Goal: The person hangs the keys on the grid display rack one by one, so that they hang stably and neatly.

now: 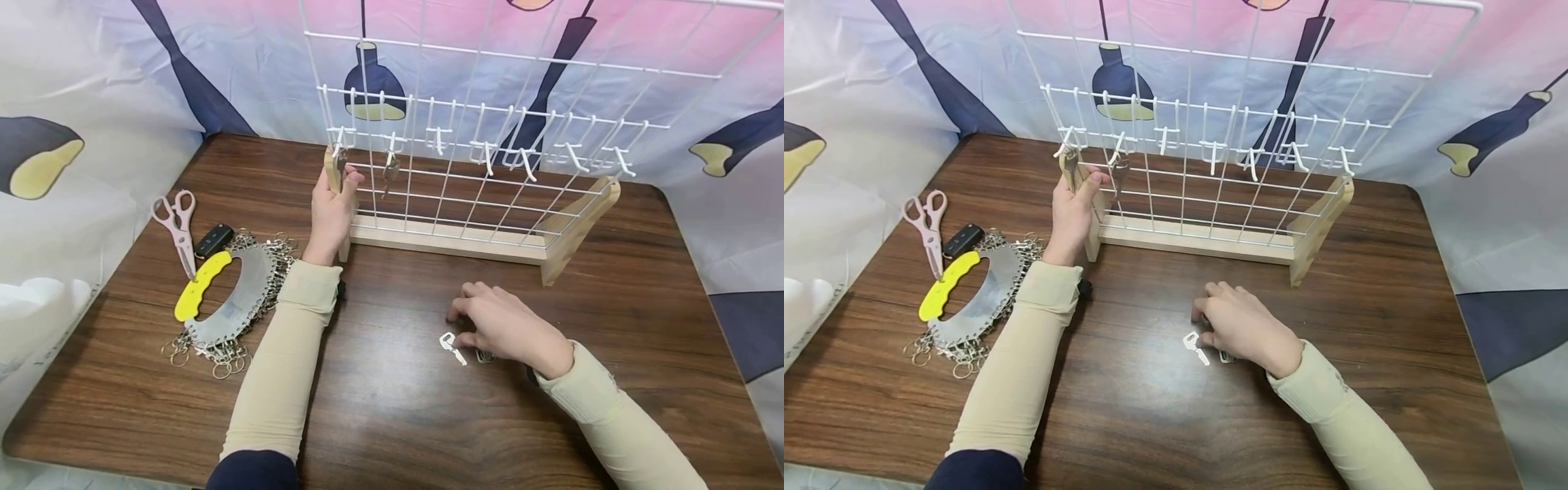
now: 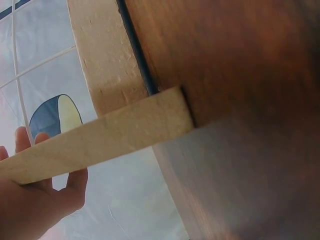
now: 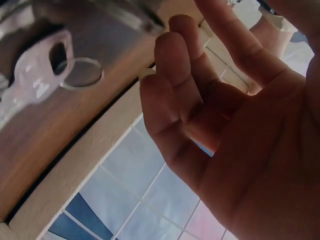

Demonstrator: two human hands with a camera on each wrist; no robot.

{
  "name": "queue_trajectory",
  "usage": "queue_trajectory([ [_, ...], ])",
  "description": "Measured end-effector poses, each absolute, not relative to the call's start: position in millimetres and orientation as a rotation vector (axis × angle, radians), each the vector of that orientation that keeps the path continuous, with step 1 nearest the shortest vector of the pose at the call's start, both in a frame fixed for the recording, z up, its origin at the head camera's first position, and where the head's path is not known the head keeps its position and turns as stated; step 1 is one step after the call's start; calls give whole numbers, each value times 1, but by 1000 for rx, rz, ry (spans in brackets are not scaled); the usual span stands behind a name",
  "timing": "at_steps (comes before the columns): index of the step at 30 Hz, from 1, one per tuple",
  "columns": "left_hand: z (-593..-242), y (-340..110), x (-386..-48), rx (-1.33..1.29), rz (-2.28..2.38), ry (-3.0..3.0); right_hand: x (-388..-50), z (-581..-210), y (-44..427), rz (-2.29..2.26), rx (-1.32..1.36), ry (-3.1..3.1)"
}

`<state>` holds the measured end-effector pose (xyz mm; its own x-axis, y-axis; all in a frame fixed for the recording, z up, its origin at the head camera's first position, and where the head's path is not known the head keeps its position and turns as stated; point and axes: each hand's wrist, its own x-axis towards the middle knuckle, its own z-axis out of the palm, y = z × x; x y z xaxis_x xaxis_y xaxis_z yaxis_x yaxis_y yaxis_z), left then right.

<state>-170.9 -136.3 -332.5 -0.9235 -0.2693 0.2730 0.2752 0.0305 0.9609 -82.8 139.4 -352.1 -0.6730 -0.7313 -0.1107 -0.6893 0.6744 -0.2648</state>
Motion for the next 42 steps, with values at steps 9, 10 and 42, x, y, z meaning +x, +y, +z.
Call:
queue_trajectory([
  [9, -330, -135, -168, 0, -1883, -1999, -78, -359, 134, -256, -1182, 2695],
  [10, -330, -135, -168, -8, -1888, -1994, -77, -360, 133, -250, -1185, 2705],
  [42, -359, -143, -189, -29, -1910, -1903, -76, -354, 132, -327, -1270, 2904],
])
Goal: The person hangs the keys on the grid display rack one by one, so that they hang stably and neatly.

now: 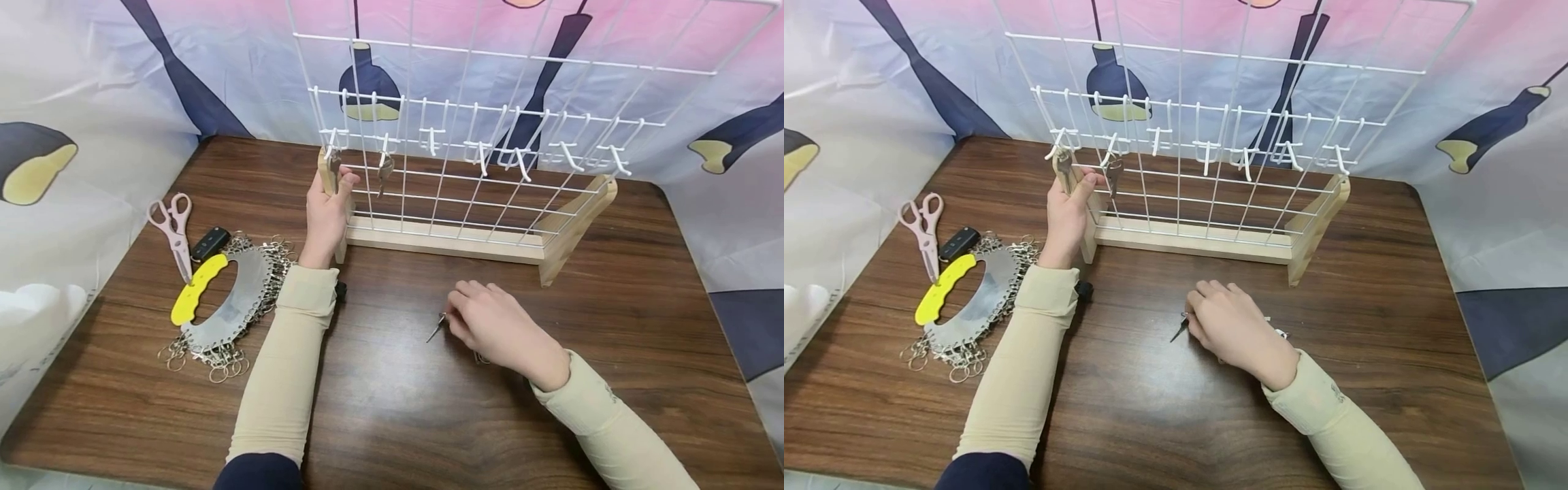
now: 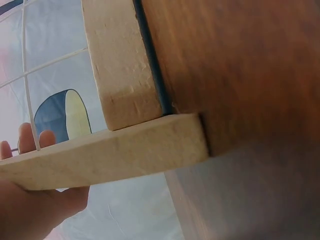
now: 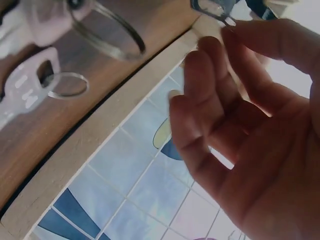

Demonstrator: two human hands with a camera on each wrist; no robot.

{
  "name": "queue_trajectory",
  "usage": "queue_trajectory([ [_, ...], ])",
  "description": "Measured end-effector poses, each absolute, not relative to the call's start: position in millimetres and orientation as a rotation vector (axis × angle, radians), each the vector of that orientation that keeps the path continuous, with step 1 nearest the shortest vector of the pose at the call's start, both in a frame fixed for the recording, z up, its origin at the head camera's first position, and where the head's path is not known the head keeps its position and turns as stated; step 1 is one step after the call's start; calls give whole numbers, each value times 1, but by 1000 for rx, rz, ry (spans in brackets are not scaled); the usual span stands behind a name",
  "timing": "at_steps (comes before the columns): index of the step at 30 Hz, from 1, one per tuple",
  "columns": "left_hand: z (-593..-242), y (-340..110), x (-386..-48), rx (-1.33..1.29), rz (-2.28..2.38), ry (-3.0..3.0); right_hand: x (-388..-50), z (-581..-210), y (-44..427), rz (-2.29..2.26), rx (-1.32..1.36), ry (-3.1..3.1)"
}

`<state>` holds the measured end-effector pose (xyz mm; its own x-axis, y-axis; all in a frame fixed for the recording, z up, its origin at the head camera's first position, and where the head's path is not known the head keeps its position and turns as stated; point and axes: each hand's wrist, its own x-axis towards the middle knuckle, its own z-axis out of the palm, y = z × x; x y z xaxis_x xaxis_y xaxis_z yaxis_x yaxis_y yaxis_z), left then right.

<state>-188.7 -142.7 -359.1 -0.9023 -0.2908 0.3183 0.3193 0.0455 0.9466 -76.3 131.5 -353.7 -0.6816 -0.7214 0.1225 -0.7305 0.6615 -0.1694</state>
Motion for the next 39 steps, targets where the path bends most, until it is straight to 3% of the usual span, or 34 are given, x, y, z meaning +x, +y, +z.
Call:
queue_trajectory([
  [7, -332, -136, -170, -15, -1909, -1935, -82, -337, 130, 780, 1115, -2803],
  [23, -341, -138, -174, 11, -1920, -1955, -101, -306, 94, 1914, 734, -2047],
  [39, -360, -145, -188, 4, -1917, -1943, -119, -290, 46, 2365, 472, -1472],
])
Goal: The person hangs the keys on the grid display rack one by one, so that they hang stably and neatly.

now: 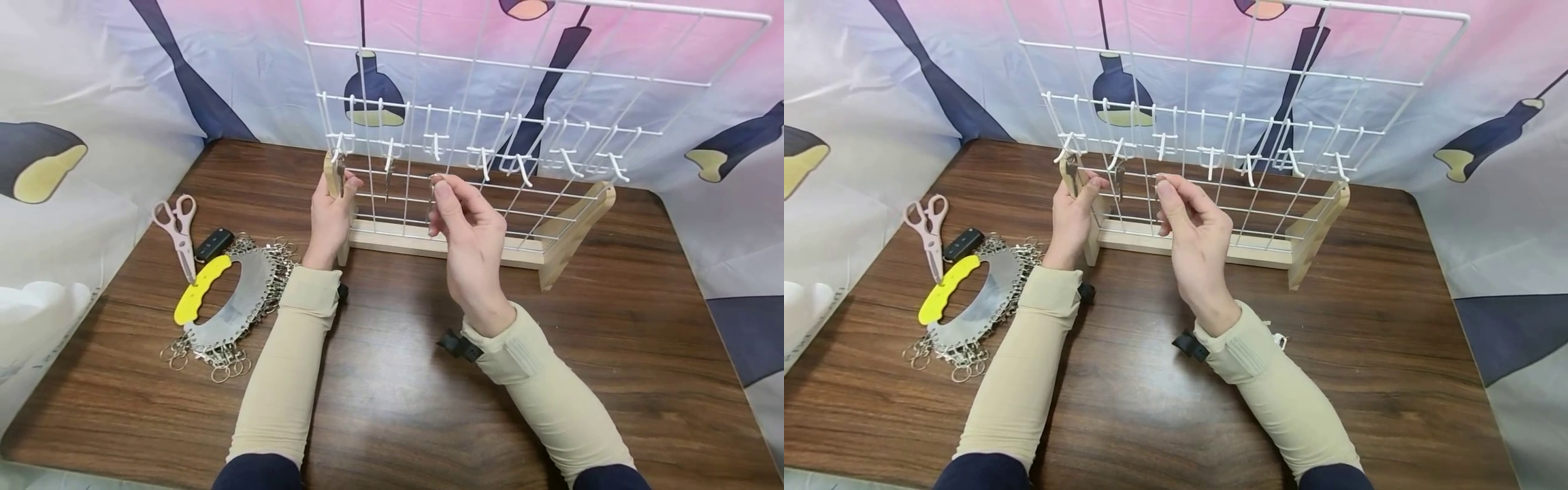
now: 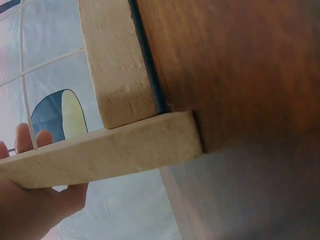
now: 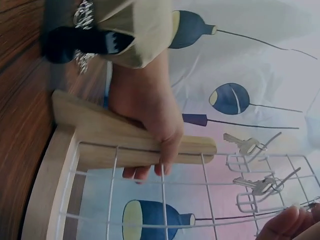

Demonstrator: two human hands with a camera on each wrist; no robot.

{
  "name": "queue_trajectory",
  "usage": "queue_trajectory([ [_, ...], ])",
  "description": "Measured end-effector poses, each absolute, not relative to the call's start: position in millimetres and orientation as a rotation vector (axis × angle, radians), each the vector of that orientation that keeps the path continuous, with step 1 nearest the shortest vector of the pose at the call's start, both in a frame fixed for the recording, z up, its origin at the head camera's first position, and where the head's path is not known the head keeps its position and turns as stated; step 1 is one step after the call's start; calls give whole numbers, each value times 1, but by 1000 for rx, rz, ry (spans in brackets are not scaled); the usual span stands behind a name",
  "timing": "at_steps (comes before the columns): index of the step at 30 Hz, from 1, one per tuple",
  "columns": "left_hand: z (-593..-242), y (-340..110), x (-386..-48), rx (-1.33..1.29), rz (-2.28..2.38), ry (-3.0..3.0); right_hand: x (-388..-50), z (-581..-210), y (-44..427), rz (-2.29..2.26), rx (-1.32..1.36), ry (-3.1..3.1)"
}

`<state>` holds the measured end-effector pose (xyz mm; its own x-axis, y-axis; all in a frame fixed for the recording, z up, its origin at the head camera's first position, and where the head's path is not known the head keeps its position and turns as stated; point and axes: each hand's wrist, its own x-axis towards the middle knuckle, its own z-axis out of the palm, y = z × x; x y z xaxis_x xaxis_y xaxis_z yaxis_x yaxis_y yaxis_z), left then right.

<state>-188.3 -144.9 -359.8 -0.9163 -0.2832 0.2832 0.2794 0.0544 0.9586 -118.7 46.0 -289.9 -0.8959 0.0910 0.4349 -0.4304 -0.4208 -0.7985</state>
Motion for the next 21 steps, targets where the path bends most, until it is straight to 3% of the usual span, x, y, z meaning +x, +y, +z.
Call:
queue_trajectory([
  [21, -359, -145, -189, 6, -1921, -1963, -126, -279, 38, 2582, 243, -1323],
])
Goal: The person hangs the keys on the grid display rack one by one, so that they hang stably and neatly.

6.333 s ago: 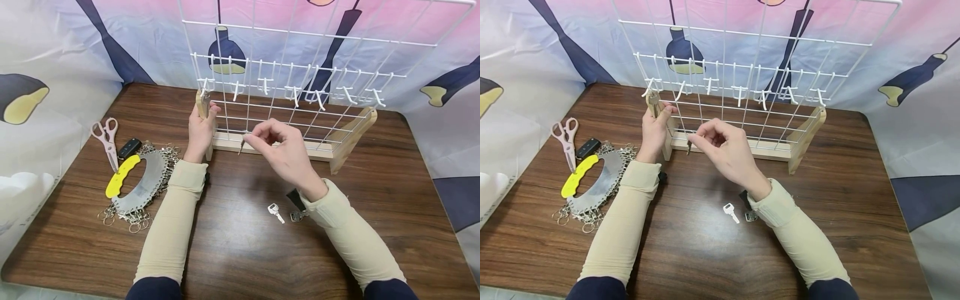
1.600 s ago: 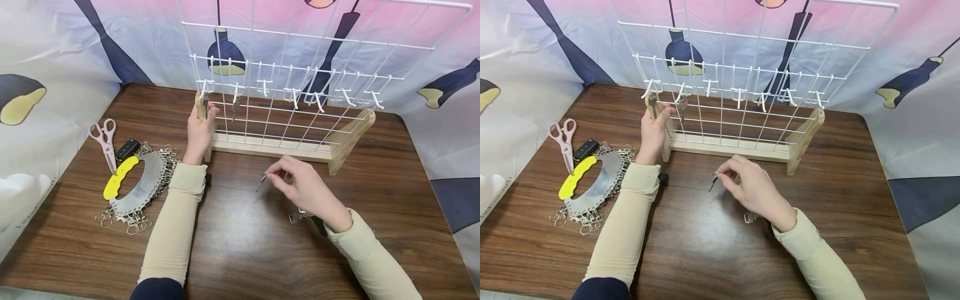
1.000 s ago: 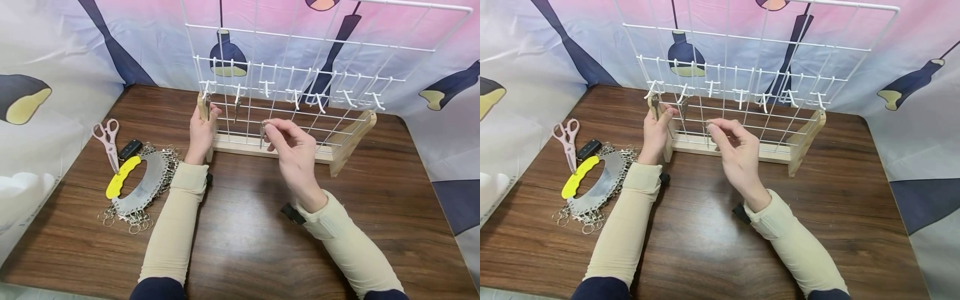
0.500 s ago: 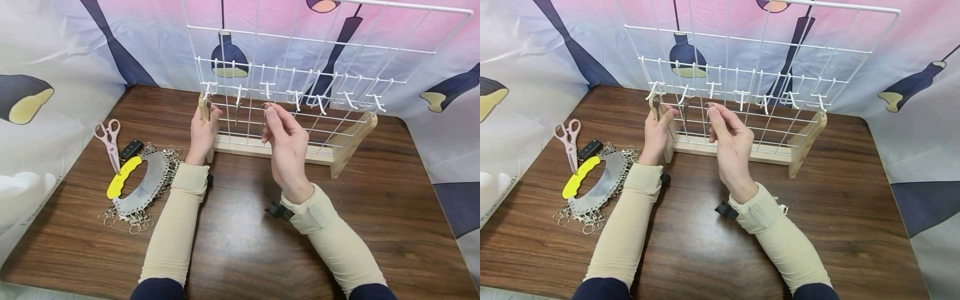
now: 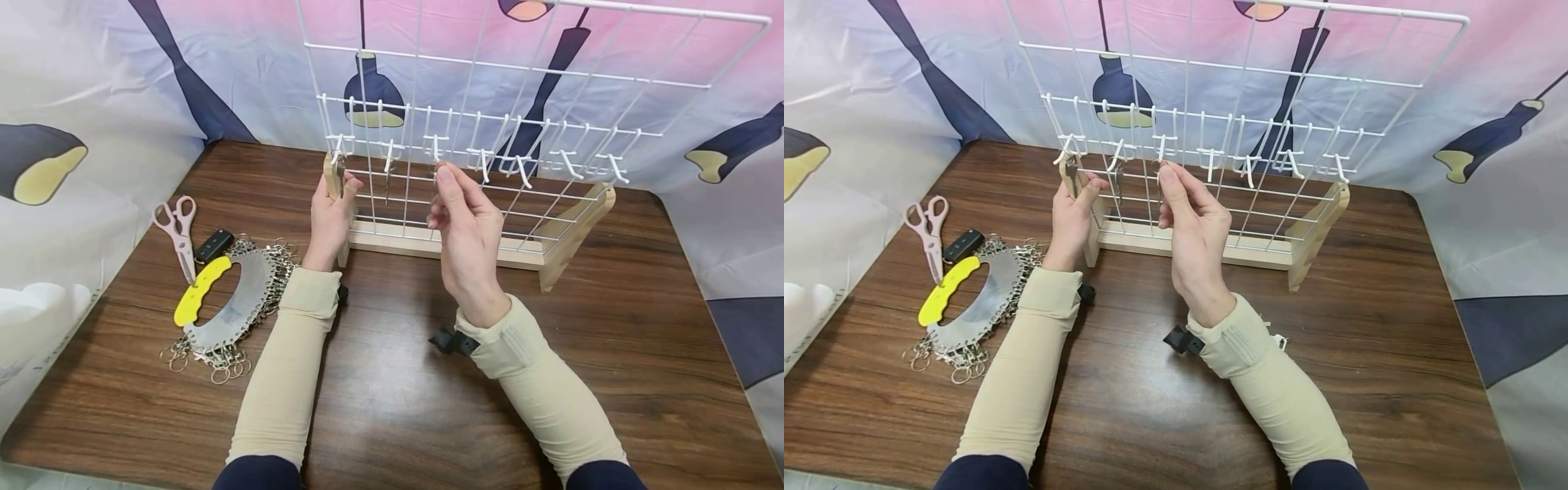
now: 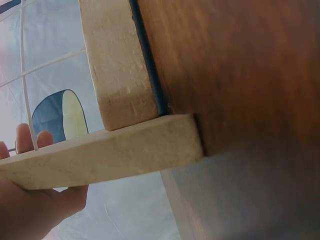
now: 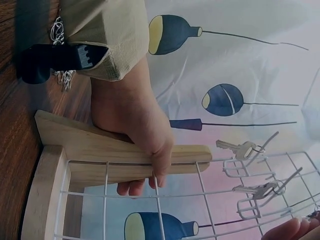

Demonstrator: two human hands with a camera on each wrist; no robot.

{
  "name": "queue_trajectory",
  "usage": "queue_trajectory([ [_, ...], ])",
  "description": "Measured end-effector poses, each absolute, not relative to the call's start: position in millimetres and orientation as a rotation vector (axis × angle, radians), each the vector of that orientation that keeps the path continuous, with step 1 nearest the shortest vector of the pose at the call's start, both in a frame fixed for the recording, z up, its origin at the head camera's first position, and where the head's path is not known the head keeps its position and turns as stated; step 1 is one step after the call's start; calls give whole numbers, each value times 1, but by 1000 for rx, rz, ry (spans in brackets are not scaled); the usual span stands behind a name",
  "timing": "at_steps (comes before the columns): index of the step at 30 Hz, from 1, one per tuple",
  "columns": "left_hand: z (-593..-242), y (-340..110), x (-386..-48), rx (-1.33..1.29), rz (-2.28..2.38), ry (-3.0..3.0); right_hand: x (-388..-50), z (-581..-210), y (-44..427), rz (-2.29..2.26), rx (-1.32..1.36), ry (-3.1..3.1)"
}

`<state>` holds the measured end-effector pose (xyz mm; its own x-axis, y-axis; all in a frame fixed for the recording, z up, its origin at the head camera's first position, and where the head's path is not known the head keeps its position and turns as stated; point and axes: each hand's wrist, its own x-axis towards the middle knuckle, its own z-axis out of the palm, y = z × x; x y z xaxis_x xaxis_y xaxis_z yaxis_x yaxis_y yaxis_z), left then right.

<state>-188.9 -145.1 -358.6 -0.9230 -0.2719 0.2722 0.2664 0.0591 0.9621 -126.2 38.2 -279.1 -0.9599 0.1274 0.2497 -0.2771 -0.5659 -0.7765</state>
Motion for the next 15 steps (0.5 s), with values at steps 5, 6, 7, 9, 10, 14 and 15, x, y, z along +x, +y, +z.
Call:
queue_trajectory([
  [5, -360, -145, -188, -12, -1872, -1951, -128, -279, 37, 2574, 229, -1331],
  [6, -360, -145, -188, -19, -1878, -1939, -128, -279, 37, 2575, 223, -1329],
  [7, -360, -144, -188, -19, -1878, -1936, -128, -279, 37, 2577, 215, -1328],
  [9, -360, -144, -188, -23, -1887, -1926, -129, -280, 37, 2582, 200, -1325],
  [10, -360, -144, -189, -23, -1895, -1920, -129, -280, 37, 2585, 191, -1323],
  [14, -359, -144, -189, -22, -1917, -1918, -131, -282, 37, 2585, 179, -1333],
  [15, -359, -144, -189, -25, -1927, -1912, -131, -282, 38, 2584, 178, -1337],
])
